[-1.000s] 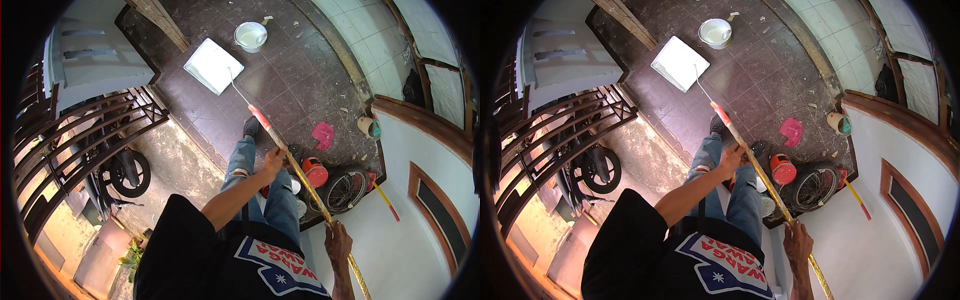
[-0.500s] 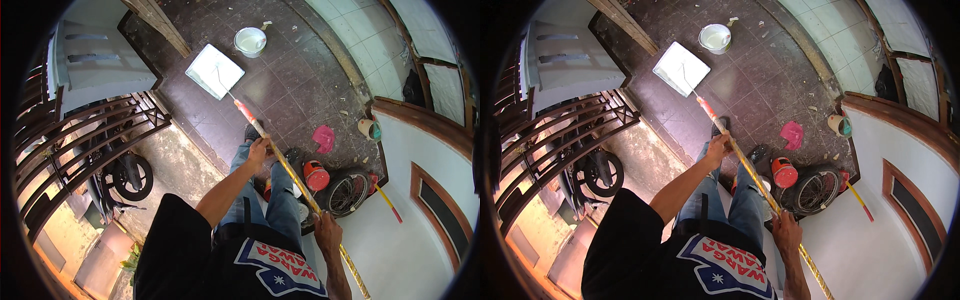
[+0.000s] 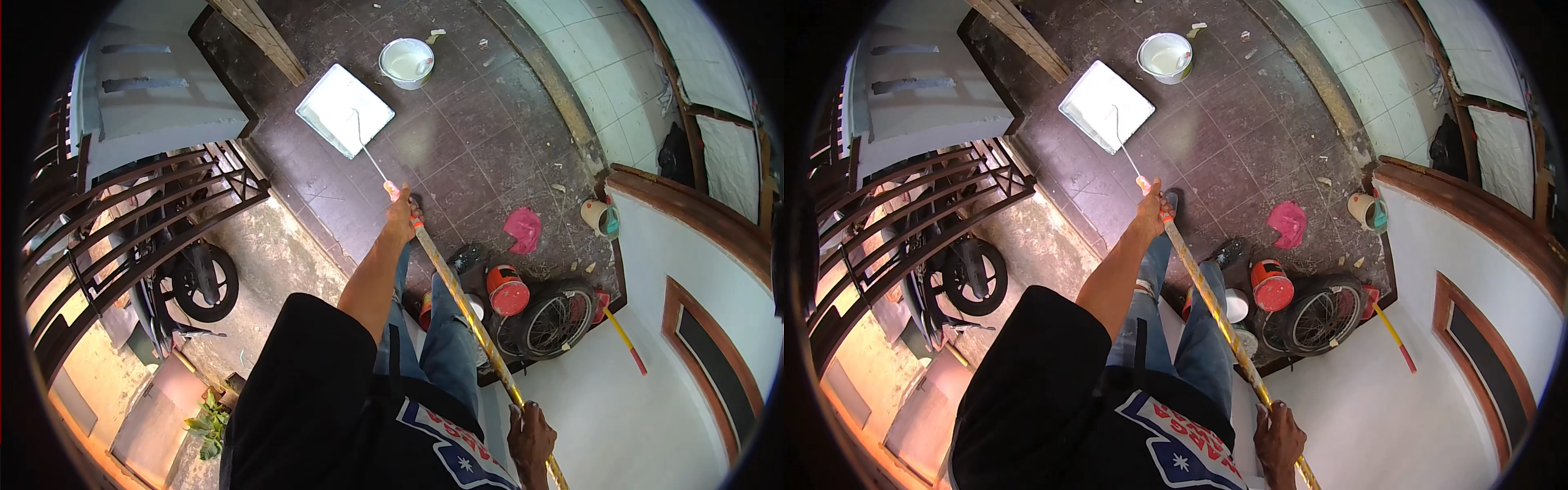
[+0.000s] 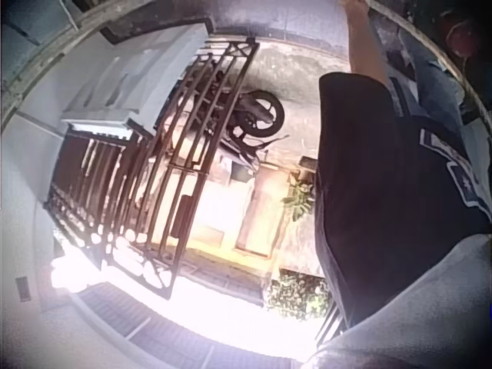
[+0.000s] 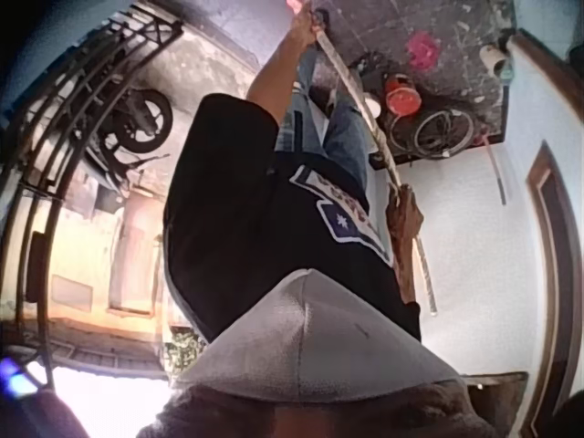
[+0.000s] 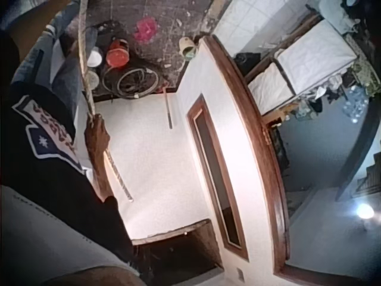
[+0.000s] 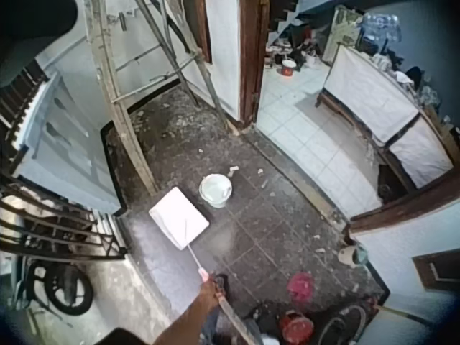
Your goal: The person dips a paint roller attached to an extension pole into a paint tray, paints the ceiling, and dips the roller back into the paint tray to paint the ceiling again.
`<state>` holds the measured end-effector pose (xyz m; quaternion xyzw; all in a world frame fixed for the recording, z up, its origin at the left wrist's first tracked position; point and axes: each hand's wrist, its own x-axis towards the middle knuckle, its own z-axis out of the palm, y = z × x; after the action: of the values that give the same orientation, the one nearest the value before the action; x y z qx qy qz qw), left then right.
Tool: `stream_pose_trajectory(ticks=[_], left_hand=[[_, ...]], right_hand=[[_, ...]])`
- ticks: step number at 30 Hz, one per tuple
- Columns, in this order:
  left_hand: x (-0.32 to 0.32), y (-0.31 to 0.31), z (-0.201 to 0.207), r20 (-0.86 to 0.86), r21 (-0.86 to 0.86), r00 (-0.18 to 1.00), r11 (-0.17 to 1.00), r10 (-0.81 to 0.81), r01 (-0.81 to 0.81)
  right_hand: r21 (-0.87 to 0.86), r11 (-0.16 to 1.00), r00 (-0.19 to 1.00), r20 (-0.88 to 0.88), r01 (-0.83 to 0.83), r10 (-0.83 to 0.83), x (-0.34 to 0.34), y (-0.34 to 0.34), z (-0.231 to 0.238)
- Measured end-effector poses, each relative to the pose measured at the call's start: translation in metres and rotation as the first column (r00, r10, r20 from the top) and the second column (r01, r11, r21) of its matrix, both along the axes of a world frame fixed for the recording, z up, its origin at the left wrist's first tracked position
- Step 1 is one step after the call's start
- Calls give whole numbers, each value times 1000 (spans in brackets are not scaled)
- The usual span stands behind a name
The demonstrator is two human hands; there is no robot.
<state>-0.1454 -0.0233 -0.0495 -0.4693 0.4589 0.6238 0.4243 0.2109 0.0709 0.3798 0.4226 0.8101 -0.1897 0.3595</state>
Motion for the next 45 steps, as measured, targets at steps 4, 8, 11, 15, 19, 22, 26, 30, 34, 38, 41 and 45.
stream_pose_trajectory(ticks=[4, 8, 11, 15, 19, 22, 26, 30, 34, 38, 41, 45], left_hand=[[3, 7, 2, -23, 33, 999, 999, 25, -24], [2, -3, -2, -19, 65, 998, 997, 53, -52], [0, -14, -6, -41, 173, 993, 980, 111, -102], [-1, -16, -2, -47, 125, 991, 985, 124, -118], [1, -3, 3, 28, 20, 995, 996, 92, -92], [-1, 5, 1, -35, 57, 995, 994, 96, -94], [-2, 16, -12, -41, 124, 997, 990, 70, -64], [16, 31, -25, -36, 102, 999, 995, 9, -5], [43, 40, -30, -45, 30, 998, 999, -45, 46], [45, 30, -38, -104, 0, 988, 994, -113, 113], [20, 22, -50, -166, -106, 956, 968, -243, 228], [-26, 15, -64, -282, -105, 937, 978, -203, 181]], right_hand=[[-70, 998, 1000, 18, 6, -5, -4, 12, 0], [-258, 961, 986, 151, 103, -65, -2, 28, -3], [-351, 922, 981, 160, 164, -114, 2, 31, -10], [-279, 957, 988, 149, 76, -34, 5, 28, -15], [-38, 996, 987, -143, -85, 78, -4, 21, -14], [-114, 993, 998, -64, -17, 10, -15, 25, -10], [-174, 985, 1000, 11, 18, -16, -24, 24, -12], [-60, 998, 996, -87, -7, 1, -19, 20, -22], [-51, 998, 987, -160, -22, 14, -16, 19, -40], [-103, 995, 1000, -7, 20, -21, -30, 15, -56], [-123, 992, 1000, -7, 25, -26, -52, 11, -75], [-94, 995, 980, -196, -45, 26, -87, 8, -114]])
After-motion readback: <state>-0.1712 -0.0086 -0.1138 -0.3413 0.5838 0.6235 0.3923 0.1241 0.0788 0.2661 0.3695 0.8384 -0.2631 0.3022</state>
